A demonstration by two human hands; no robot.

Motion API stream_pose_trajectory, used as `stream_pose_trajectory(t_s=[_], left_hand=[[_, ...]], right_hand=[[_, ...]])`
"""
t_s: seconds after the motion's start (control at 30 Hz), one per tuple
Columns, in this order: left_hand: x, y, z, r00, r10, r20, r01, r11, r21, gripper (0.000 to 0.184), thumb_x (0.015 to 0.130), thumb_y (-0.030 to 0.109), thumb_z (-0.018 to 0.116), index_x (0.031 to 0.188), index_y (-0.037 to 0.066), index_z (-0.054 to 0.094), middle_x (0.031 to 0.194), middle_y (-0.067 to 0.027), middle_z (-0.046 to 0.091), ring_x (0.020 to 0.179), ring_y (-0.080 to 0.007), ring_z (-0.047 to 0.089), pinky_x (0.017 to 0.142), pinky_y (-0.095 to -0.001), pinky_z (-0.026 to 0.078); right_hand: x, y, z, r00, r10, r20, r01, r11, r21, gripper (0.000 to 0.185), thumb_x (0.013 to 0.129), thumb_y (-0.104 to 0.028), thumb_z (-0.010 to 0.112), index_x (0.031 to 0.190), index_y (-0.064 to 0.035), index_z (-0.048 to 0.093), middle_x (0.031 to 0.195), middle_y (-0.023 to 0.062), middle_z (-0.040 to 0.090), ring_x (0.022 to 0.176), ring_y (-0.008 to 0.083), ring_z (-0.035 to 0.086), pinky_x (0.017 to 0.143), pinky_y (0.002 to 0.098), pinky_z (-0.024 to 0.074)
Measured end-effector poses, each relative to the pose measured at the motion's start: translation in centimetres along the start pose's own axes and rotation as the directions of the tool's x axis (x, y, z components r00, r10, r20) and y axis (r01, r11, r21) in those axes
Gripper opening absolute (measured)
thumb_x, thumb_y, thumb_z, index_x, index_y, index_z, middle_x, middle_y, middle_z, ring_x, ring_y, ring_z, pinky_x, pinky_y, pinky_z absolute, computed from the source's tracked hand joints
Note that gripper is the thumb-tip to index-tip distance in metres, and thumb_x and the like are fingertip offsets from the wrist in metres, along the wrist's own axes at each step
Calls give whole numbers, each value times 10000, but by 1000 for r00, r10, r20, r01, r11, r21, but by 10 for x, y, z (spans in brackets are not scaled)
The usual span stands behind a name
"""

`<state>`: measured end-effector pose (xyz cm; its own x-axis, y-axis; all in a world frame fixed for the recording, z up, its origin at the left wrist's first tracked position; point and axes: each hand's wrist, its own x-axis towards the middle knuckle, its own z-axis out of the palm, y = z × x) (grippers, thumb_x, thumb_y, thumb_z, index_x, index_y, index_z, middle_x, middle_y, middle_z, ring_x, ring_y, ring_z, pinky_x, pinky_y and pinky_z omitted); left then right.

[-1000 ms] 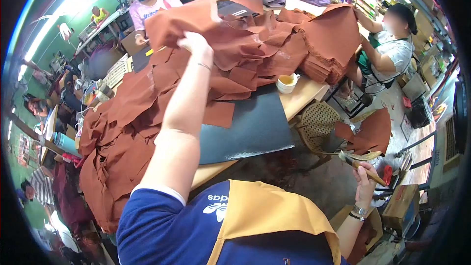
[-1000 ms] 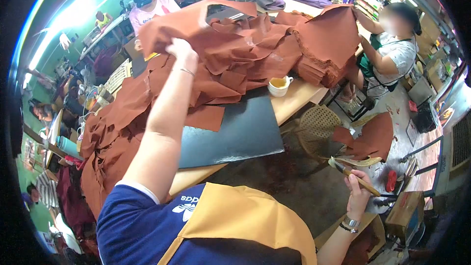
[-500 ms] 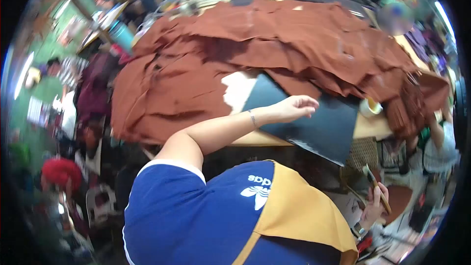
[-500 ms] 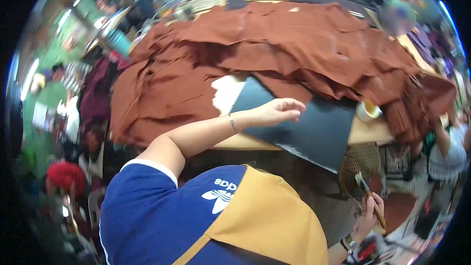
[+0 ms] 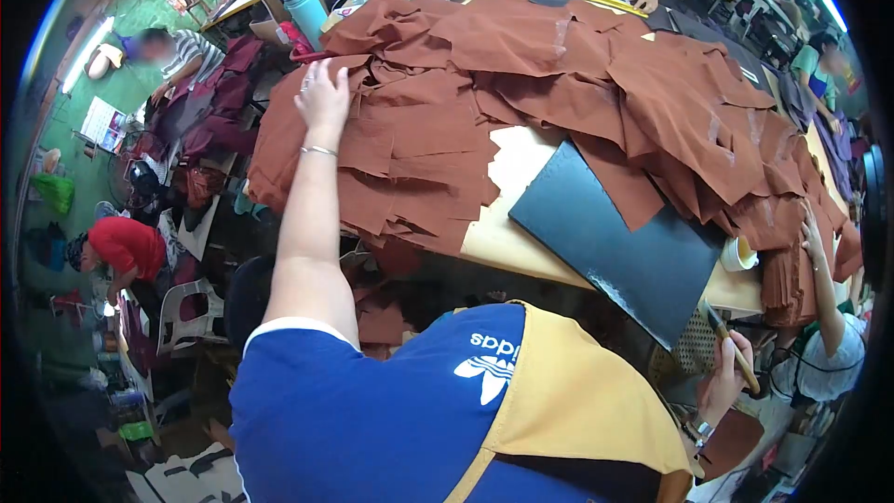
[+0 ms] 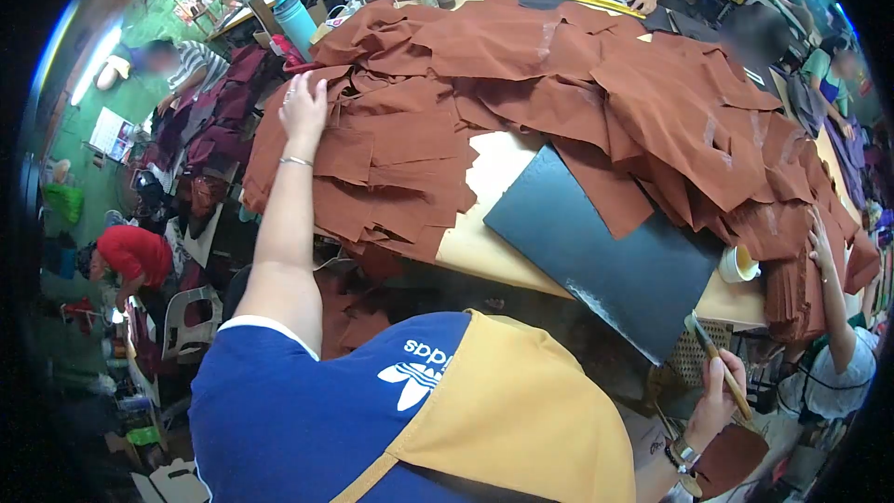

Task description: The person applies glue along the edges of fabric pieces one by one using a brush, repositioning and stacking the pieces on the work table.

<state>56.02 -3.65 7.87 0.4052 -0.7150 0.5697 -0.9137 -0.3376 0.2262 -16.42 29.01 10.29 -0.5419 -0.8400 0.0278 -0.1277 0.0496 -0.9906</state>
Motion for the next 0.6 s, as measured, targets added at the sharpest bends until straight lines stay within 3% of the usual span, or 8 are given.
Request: stream_pose_trajectory(t_s=[0.17, 0.2, 0.33, 0.4, 0.5, 0.53, 0.57, 0.6], left_hand=[[30, -19, 2, 946, -1, 324, -42, 991, 128, 348, 974, 412, 546, 1211, 178, 648, 1193, -114, 684, 1096, -331, 660, 914, -504, 512], [32, -19, 5, 975, 46, 219, -72, 991, 114, 286, 977, 376, 538, 1123, 158, 653, 1077, -137, 704, 1007, -360, 679, 842, -505, 539], [39, 47, -22, 993, 103, 55, -98, 992, -73, 267, 1007, 357, 494, 1044, 119, 610, 948, -213, 710, 887, -434, 684, 761, -553, 531], [39, 93, -24, 971, 225, -77, -238, 926, -294, 232, 1027, 298, 484, 1031, 91, 589, 890, -255, 698, 846, -460, 675, 707, -563, 511], [-10, 203, -67, 918, 379, -119, -340, 593, -730, 190, 1021, 208, 492, 1025, 39, 578, 815, -219, 641, 742, -386, 653, 679, -459, 511], [-40, 239, -84, 900, 421, -112, -312, 442, -841, 170, 1015, 172, 496, 1021, 23, 579, 796, -196, 609, 707, -350, 631, 675, -424, 506], [-82, 273, -114, 873, 488, 13, -170, 330, -928, 101, 969, 94, 535, 986, 9, 588, 789, -160, 546, 684, -287, 582, 680, -387, 496], [-114, 295, -113, 755, 618, -220, -401, 168, -901, 37, 910, 35, 567, 932, 17, 592, 797, -164, 557, 697, -321, 603, 673, -408, 500]], right_hand=[[4, -14, 17, 1000, -2, 12, 2, 1000, 5, 161, 946, -42, 668, 1091, 22, 640, 1059, 63, 645, 962, 138, 655, 848, 238, 548], [4, -16, 19, 1000, -6, 20, 6, 1000, 10, 156, 943, -40, 671, 1085, 20, 645, 1057, 62, 647, 963, 140, 656, 849, 239, 547], [2, 0, 5, 997, -67, -34, 65, 996, -57, 153, 928, -35, 688, 1072, 12, 666, 1038, 48, 652, 912, 122, 640, 808, 239, 539], [0, 0, -4, 1000, -15, 11, 16, 997, -74, 189, 953, -64, 669, 1121, 16, 634, 1079, 70, 647, 1012, 179, 656, 894, 297, 575], [-5, 0, -6, 999, -28, -43, 25, 998, -64, 199, 962, -82, 668, 1131, 18, 636, 1095, 78, 654, 1007, 179, 662, 886, 302, 583], [-8, -1, -6, 996, -27, -85, 23, 999, -45, 201, 966, -88, 665, 1135, 18, 637, 1103, 81, 654, 1006, 175, 663, 882, 302, 585], [-11, -3, -6, 992, -27, -123, 24, 999, -24, 204, 970, -93, 662, 1139, 19, 637, 1112, 83, 654, 1005, 172, 664, 879, 302, 587], [-13, -6, -2, 987, -28, -158, 29, 1000, -1, 207, 974, -99, 659, 1142, 19, 637, 1120, 86, 654, 1003, 168, 666, 876, 302, 589]])
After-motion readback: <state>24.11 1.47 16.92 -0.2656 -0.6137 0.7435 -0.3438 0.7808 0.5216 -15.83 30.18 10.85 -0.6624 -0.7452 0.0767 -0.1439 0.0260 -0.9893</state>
